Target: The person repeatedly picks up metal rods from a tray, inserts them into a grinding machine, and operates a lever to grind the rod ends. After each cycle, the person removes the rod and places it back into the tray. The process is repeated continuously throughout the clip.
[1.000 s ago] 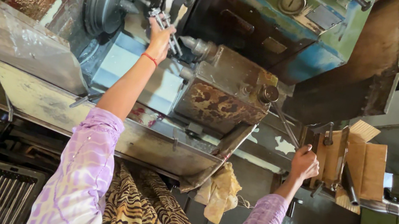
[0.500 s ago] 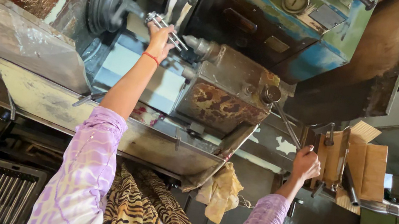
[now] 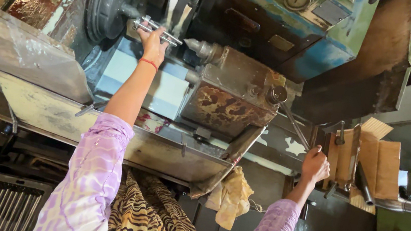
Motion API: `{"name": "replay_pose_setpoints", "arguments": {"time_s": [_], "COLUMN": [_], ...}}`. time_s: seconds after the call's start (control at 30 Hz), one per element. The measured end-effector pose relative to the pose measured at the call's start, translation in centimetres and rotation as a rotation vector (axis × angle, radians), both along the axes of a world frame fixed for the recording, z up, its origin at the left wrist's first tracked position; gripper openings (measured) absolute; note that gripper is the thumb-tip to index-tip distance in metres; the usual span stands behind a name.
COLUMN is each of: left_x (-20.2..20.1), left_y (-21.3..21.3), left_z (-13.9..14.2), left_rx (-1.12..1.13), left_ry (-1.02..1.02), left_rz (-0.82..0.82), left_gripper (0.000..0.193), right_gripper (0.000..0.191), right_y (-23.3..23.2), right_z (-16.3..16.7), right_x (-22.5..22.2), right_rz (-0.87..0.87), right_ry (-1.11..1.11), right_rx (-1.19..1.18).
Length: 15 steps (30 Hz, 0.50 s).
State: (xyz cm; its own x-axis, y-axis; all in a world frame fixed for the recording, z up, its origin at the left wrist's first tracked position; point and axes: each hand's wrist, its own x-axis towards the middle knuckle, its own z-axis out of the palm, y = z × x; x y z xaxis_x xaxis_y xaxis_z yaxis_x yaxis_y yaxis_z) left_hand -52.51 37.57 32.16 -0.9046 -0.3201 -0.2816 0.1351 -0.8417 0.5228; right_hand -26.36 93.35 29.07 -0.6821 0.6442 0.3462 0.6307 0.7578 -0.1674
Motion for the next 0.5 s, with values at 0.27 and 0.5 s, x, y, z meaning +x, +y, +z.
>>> {"name": "replay_pose_setpoints", "arguments": {"time_s": [0.27, 0.5], "left_x": [0.0, -0.7], "left_y": [-0.3, 0.7], "left_z": [-0.1, 0.5], "left_rx": [0.096, -0.044], "left_ry": [0.085, -0.089], "left_rz": [-0.006, 0.109], "left_gripper": [0.068, 0.058], "right_gripper": [0.064, 0.057], "right_y": [-1.2, 0.8], "right_z": [0.4, -1.7], "right_x": [1.5, 5.0], "right_rz": [-0.029, 0.13], "right_ry": [-0.09, 0.4], "right_rx": [-0.045, -0.294]}}
